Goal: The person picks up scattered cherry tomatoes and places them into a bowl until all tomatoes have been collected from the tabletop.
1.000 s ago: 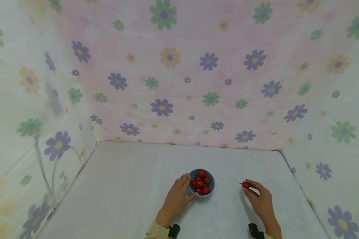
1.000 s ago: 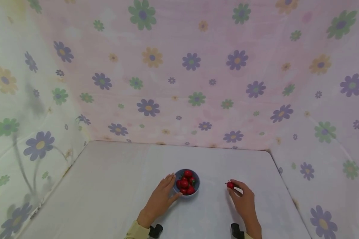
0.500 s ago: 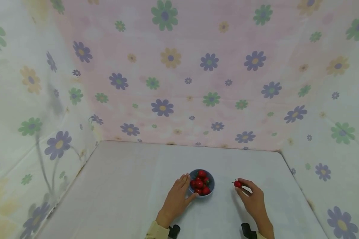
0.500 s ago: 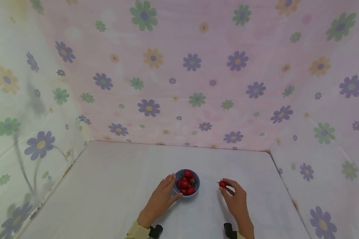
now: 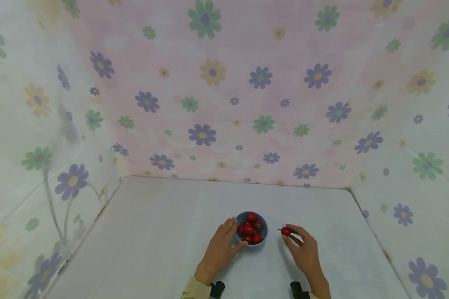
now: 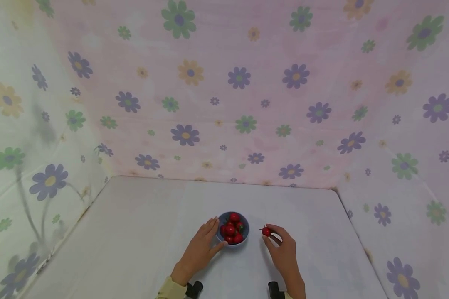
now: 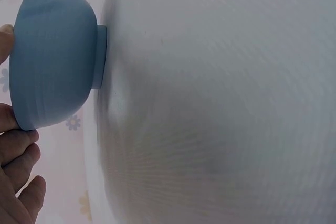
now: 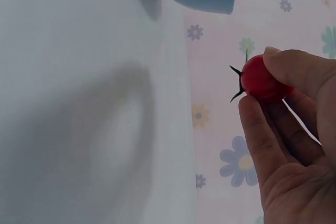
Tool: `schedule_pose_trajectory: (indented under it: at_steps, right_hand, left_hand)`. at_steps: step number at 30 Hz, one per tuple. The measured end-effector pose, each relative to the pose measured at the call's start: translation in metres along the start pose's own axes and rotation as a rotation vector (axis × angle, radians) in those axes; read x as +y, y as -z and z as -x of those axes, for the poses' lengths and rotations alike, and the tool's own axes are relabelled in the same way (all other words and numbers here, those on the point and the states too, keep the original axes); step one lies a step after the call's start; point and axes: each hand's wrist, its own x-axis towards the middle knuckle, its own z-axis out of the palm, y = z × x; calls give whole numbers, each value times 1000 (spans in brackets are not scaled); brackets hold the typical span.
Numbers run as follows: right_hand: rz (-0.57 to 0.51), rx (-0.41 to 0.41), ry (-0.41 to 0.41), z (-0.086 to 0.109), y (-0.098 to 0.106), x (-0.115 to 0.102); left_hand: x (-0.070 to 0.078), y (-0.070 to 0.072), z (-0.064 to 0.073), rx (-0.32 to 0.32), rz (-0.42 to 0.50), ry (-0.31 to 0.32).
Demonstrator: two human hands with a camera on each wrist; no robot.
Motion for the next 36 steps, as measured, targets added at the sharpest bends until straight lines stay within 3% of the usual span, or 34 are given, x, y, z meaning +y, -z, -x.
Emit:
schedule_pose_trajectory:
  at_steps: [7,22,29,36]
  right_hand:
    - [-47,3,14,4,-8,-7]
    - [-148,24,217,6,-27,-16]
    - [-119,-2,292,9,-27,-50]
    - [-148,-19,360,-2,-41,-27]
  left_hand:
    - [-2,-2,0,6,-3,-3]
    - [-1,-1,0,6,-7,4]
    - [-2,-1,0,18,-8,-8]
    - [-1,-1,0,50,-24,-38]
